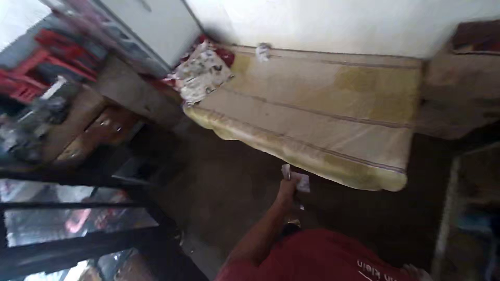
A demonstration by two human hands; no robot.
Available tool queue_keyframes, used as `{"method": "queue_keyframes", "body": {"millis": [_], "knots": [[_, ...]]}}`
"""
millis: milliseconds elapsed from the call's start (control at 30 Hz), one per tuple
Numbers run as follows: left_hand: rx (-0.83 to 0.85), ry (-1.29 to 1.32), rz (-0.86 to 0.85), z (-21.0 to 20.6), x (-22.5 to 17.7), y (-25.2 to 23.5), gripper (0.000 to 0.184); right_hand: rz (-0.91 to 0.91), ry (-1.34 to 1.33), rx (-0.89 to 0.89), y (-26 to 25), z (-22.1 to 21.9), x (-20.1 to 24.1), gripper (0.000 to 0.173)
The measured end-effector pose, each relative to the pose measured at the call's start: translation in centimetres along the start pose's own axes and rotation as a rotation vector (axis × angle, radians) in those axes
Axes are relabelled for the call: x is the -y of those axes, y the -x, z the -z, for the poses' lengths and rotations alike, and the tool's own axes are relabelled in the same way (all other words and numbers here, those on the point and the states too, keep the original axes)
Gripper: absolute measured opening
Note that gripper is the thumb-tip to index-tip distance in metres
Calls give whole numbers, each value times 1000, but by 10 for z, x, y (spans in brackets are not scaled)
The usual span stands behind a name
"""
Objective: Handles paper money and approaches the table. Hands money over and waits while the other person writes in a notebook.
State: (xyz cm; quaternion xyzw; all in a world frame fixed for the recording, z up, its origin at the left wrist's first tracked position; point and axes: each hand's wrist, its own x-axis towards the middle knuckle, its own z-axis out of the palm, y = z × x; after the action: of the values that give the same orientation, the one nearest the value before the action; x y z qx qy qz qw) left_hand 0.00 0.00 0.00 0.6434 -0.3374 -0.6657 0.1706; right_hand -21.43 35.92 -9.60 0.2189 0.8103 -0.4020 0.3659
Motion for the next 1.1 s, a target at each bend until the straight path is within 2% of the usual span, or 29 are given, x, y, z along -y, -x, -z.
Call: {"method": "queue_keyframes", "body": {"millis": [33,100,167,233,500,633,700,800,900,1000,1100], "knots": [[-35,42,15,29,-4,-5,35,73,-13,113,13,-47,11,44],[-85,113,11,88,-15,-10,34,330,182,315,43,-137,33,38],[-131,188,-25,141,-26,-18,32,560,441,593,55,-208,62,35],[-180,289,-30,188,-31,-29,32,656,677,754,67,-263,90,34],[-419,570,-23,329,-69,-107,28,707,1121,777,56,-425,146,31],[-544,584,36,389,-106,-156,28,496,1182,797,66,-539,174,32],[-574,594,48,417,-132,-165,30,509,1255,832,75,-609,194,33],[-637,568,1,469,-173,-175,31,619,1312,931,151,-738,239,37],[-763,689,-25,517,-193,-191,29,849,1458,1088,244,-871,278,39],[-854,732,48,568,-202,-221,28,1073,1497,1237,330,-990,289,38],[-831,710,74,626,-217,-266,26,1204,1490,1341,413,-1082,288,37]]}}
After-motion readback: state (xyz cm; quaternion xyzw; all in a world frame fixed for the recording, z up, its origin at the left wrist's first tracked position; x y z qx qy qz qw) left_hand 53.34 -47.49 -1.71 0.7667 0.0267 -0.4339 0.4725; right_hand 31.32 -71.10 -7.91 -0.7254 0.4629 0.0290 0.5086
